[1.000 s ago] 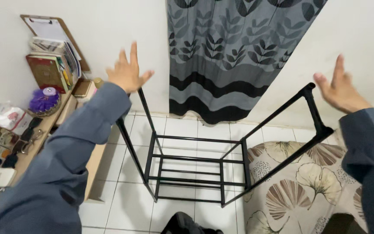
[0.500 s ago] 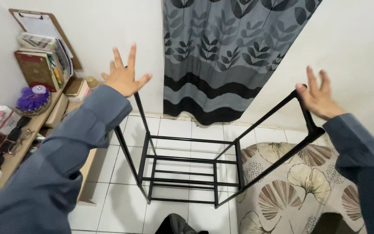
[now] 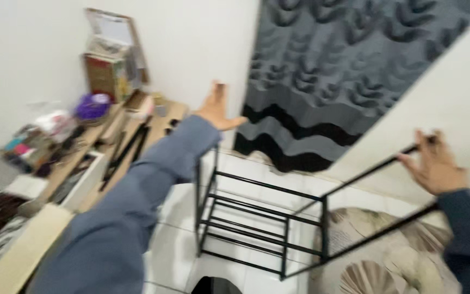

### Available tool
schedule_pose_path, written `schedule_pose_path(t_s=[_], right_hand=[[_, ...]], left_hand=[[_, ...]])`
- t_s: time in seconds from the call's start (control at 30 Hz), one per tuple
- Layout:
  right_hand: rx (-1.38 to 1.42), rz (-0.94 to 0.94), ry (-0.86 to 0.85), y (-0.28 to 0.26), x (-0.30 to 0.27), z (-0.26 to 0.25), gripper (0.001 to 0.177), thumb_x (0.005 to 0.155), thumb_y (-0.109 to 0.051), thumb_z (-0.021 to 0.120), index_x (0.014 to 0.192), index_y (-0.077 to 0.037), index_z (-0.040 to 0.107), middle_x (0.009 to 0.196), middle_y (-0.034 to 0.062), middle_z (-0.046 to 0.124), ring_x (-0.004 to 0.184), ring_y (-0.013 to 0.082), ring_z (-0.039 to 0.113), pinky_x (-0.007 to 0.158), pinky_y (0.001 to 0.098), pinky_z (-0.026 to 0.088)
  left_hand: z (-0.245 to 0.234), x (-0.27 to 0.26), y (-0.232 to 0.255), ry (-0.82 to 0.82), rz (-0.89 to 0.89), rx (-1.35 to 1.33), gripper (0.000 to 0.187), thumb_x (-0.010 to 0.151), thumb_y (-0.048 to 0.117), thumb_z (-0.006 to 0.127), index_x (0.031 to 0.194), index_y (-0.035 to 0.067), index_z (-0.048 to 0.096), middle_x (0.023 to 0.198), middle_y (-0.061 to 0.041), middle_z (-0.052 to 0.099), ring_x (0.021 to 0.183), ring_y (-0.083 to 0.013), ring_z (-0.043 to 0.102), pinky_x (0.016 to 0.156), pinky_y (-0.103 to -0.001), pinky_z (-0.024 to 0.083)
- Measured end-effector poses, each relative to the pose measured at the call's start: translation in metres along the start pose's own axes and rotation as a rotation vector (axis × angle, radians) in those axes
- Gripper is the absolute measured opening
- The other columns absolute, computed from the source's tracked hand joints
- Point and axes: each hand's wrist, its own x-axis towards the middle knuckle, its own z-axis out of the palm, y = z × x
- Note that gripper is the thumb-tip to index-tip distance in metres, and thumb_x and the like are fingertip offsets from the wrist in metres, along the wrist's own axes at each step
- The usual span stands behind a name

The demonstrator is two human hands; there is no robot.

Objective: The person disassembles a black metal storage rack by hand, twisting and pulling black plastic connector fittings off the tube ends and detaching the horizontal bars from the frame. They set the removed tubes and connectors on a small desk and continue pulling the frame apart.

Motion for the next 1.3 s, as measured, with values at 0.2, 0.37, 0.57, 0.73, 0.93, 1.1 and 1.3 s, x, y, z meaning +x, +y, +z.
schedule_pose_path(t_s=[0.2,0.37,0.57,0.73,0.93,1.1,1.3], right_hand=[[0.46,-0.226,0.269,-0.1,-0.022,-0.072,0.085,0.101,-0.038,0.056,0.168,0.005,0.026,0.152,0.0383,0.043,0.14,0.0457,0.047,0.118,0.0512,0.039],[0.386,-0.361,0.422,-0.304,-0.015,-0.149,0.088,0.105,-0.035,0.065,0.172,-0.004,0.017,0.168,0.0343,0.016,0.156,0.0474,0.027,0.124,0.0524,0.03],[0.625,-0.429,0.401,-0.622,0.0,-0.178,0.093,0.097,-0.043,0.078,0.172,-0.024,0.026,0.174,0.0272,-0.002,0.163,0.0489,0.015,0.127,0.0624,0.021],[0.911,-0.386,0.155,-0.758,0.022,-0.11,0.086,0.09,-0.045,0.074,0.163,-0.022,0.033,0.166,0.037,0.007,0.154,0.0532,0.016,0.12,0.0571,0.027],[0.965,-0.322,-0.132,-0.828,0.042,0.09,0.085,0.09,-0.049,0.071,0.16,-0.017,0.035,0.157,0.0436,0.024,0.151,0.0535,0.02,0.119,0.0562,0.028],[1.009,-0.251,-0.202,-0.875,0.049,0.251,0.081,0.089,-0.047,0.072,0.156,-0.014,0.041,0.151,0.0387,0.037,0.145,0.0495,0.034,0.117,0.0531,0.031],[0.965,0.023,-0.465,-0.949,0.064,0.413,0.073,0.081,-0.043,0.076,0.146,-0.018,0.053,0.124,0.021,0.067,0.1,0.0318,0.072,0.085,0.0424,0.06]], left_hand=[[-0.037,0.0,0.031,-0.256,-0.387,-0.226,0.118,0.078,0.084,0.057,0.166,0.025,0.004,0.174,-0.011,-0.01,0.159,-0.0408,0.006,0.106,-0.088,0.01],[-0.096,-0.008,-0.001,-0.053,-0.273,-0.357,0.104,0.086,0.07,0.062,0.165,0.035,0.004,0.173,-0.014,-0.011,0.159,-0.0411,0.004,0.108,-0.085,0.006],[-0.147,-0.07,-0.166,0.152,-0.243,0.046,0.117,0.076,0.042,0.085,0.164,0.033,0.007,0.171,-0.02,-0.006,0.159,-0.0395,0.002,0.11,-0.084,0.008],[-0.158,-0.139,-0.307,-0.024,-0.506,0.171,0.12,0.071,0.04,0.088,0.16,0.024,0.009,0.17,-0.022,-0.002,0.159,-0.0383,0.002,0.109,-0.082,0.009],[-0.109,-0.228,-0.415,-0.175,-0.781,0.085,0.118,0.078,0.044,0.084,0.163,0.025,0.005,0.169,-0.019,0.002,0.157,-0.0379,0.002,0.117,-0.077,0.008],[-0.047,-0.249,-0.479,-0.345,-0.828,0.061,0.114,0.085,0.044,0.079,0.162,0.029,-0.004,0.171,-0.016,-0.003,0.156,-0.0417,0.001,0.112,-0.077,0.013],[0.095,-0.23,-0.568,-0.443,-0.808,-0.06,0.097,0.089,0.035,0.077,0.162,0.02,0.014,0.166,-0.02,0.015,0.153,-0.039,0.018,0.119,-0.063,0.024]])
